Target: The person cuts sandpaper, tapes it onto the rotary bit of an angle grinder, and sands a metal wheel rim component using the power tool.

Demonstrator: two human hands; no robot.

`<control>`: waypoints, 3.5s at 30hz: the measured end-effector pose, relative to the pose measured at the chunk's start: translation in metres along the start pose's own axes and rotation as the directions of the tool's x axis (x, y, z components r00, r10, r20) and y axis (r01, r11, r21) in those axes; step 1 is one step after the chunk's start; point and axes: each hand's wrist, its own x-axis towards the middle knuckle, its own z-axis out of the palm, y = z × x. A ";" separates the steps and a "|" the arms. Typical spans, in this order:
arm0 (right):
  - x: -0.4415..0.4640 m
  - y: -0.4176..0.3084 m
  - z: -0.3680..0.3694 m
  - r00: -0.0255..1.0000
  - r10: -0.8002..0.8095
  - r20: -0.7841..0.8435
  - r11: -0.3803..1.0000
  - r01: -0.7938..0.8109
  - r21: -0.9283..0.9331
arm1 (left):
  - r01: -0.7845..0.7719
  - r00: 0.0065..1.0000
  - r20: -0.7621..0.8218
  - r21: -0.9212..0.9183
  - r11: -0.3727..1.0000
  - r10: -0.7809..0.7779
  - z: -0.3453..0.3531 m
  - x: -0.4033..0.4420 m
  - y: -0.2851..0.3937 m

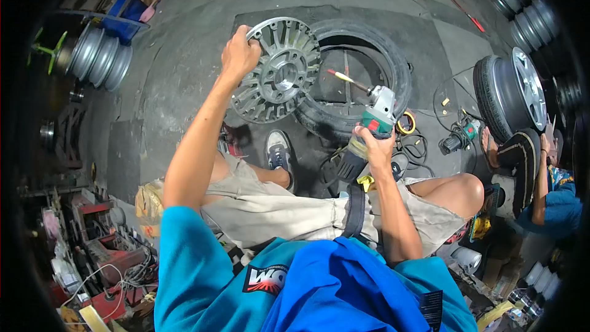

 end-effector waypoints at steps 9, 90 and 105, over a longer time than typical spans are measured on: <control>0.000 -0.013 -0.021 0.992 0.045 -0.114 0.986 -0.026 0.163 | -0.103 0.995 -0.007 -0.043 0.994 0.103 -0.001 -0.015 0.037; -0.016 -0.016 0.049 0.958 -0.120 0.260 0.980 0.156 -0.123 | 0.026 0.996 0.086 -0.387 0.922 0.008 0.004 -0.021 0.045; -0.020 -0.016 0.038 0.951 -0.077 0.298 0.985 0.119 -0.123 | 0.050 0.991 0.134 -0.337 0.940 -0.005 0.003 -0.013 0.047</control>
